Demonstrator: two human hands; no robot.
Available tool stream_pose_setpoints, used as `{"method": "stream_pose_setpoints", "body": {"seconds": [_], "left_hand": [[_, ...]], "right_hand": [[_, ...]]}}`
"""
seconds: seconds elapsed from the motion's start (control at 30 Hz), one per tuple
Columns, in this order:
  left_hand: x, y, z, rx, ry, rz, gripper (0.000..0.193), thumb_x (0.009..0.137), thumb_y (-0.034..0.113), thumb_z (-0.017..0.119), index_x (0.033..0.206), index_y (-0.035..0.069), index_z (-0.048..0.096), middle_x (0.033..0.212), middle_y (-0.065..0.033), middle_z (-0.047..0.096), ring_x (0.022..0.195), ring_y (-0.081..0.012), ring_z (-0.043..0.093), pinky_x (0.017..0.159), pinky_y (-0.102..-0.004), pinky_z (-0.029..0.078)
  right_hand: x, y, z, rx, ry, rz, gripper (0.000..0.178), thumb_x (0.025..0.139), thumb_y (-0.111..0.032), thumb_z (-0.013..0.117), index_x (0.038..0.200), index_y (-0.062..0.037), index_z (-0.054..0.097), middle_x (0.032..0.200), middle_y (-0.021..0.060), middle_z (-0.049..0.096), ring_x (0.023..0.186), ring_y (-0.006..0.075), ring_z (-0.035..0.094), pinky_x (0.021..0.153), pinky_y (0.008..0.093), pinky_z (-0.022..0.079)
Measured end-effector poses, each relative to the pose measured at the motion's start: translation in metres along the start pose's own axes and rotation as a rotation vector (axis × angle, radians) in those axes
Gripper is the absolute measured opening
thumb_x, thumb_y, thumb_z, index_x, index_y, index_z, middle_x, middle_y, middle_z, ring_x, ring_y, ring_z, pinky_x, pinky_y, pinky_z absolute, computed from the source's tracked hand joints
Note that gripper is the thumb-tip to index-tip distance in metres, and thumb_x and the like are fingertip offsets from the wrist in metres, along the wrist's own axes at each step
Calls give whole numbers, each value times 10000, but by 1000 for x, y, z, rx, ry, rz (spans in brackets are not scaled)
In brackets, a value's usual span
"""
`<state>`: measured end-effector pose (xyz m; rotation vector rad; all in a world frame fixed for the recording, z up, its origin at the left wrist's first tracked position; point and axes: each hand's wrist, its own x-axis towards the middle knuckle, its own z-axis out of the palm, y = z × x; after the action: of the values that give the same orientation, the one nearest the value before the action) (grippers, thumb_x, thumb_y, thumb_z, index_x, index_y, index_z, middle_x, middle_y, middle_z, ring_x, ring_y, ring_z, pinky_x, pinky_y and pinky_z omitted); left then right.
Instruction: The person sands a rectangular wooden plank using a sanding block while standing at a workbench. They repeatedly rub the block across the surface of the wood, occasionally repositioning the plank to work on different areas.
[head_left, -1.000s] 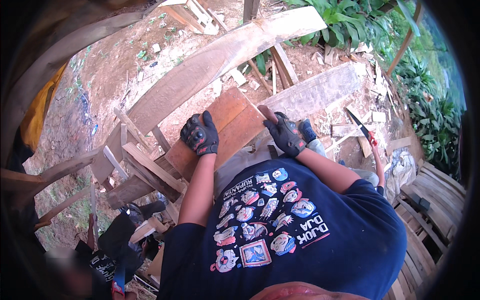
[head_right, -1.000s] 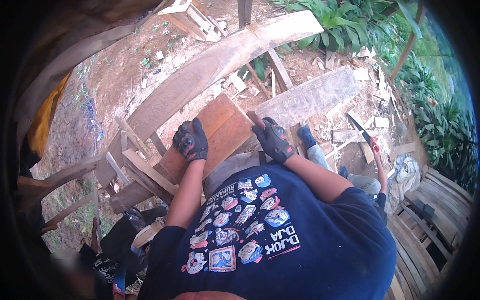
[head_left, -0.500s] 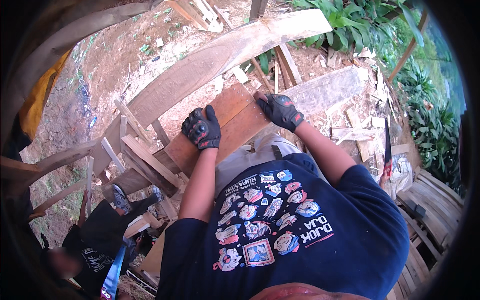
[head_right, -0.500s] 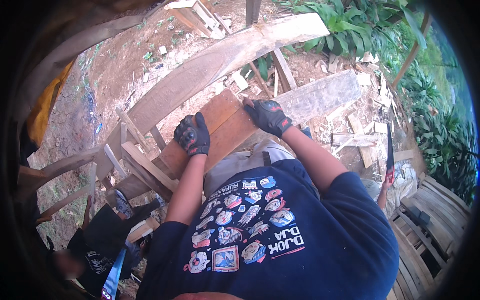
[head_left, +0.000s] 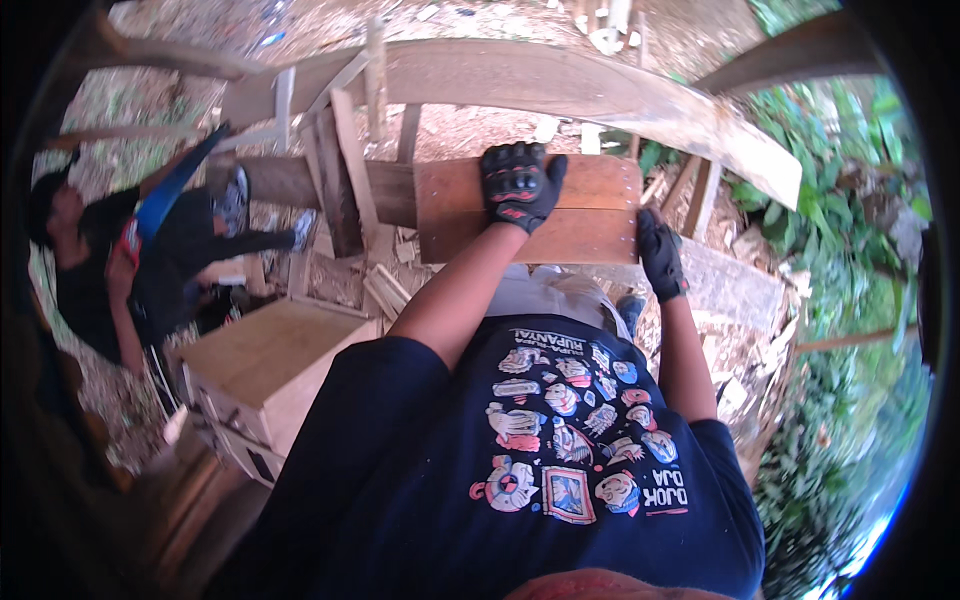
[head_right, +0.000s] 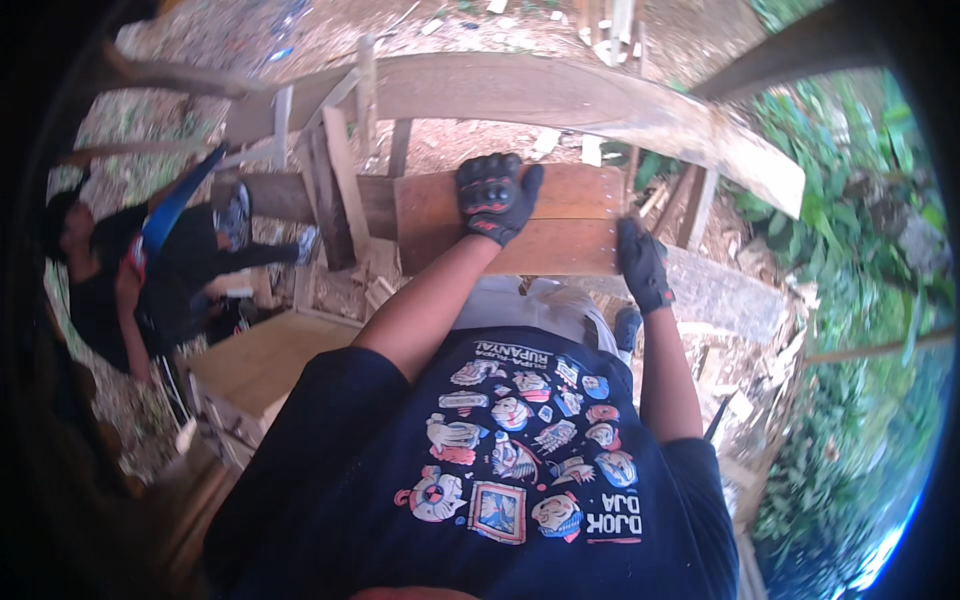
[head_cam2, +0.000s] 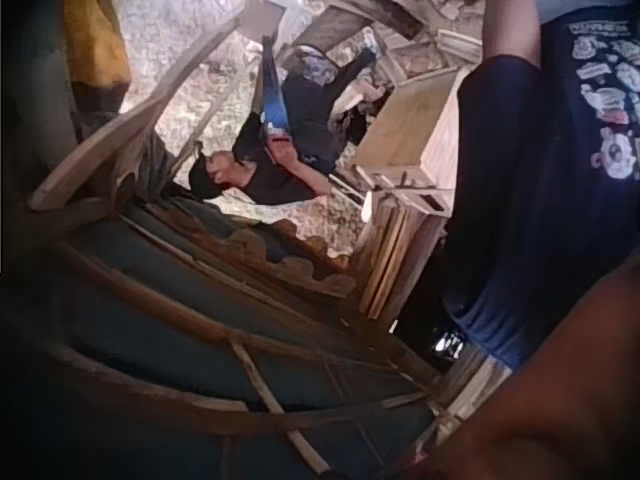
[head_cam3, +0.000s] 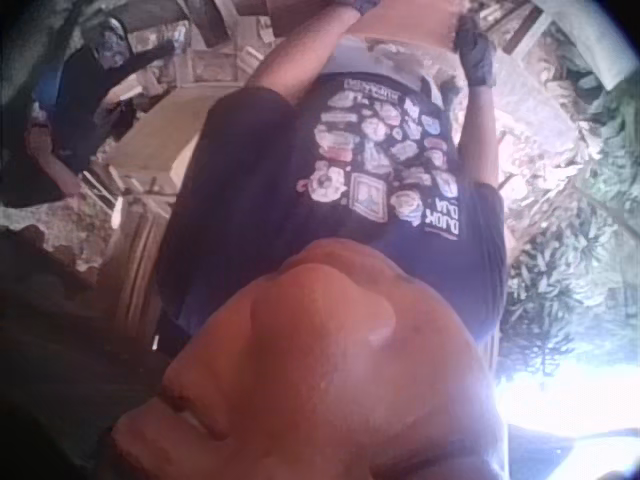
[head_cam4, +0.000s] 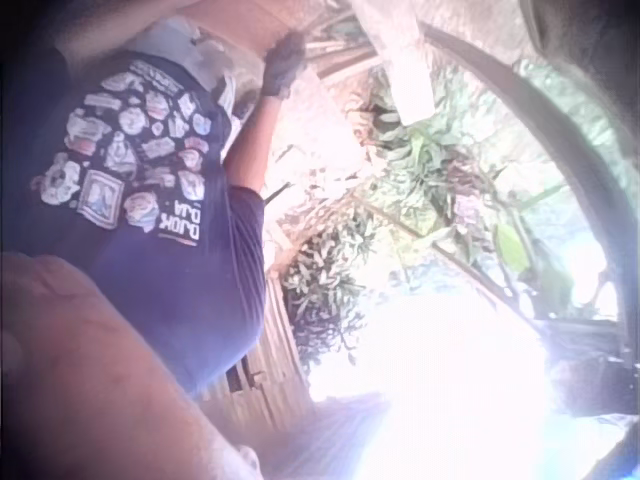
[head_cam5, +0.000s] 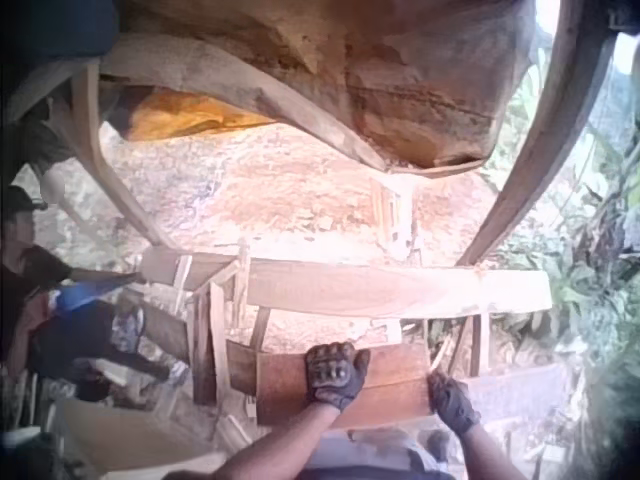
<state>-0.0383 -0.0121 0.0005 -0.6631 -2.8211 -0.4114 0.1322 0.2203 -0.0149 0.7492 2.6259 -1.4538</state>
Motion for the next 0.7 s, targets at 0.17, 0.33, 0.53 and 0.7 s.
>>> {"method": "stream_pose_setpoints", "body": {"seconds": [0.17,0.33,0.53,0.7], "left_hand": [[-2,-2,-13,-109,-117,-86,449,991,528,643,973,105,794,993,-135,774,1016,-323,697,1020,-503,453],[-13,-5,-4,-190,-58,-144,497,1022,545,598,1032,88,791,1077,-149,773,1082,-311,685,1084,-496,418],[-14,2,-6,-215,-129,-183,564,1033,565,581,1149,54,791,1181,-184,762,1247,-327,660,1249,-526,327],[-18,0,10,-240,-83,-205,573,1041,574,566,1175,62,785,1187,-174,762,1259,-336,655,1251,-553,318]], "right_hand": [[-34,32,11,208,-17,103,461,1193,-474,437,1035,-108,670,664,-10,549,526,92,483,515,302,402],[-40,20,1,326,-167,117,435,1177,-512,474,1254,-117,637,780,-19,581,578,78,520,525,266,425],[22,34,-15,221,-276,2,599,1180,-425,475,1642,-43,469,1336,38,698,931,104,625,764,304,545],[-33,37,-9,290,-231,81,445,1173,-316,546,1550,-80,529,1059,102,688,682,136,622,498,279,506]]}}
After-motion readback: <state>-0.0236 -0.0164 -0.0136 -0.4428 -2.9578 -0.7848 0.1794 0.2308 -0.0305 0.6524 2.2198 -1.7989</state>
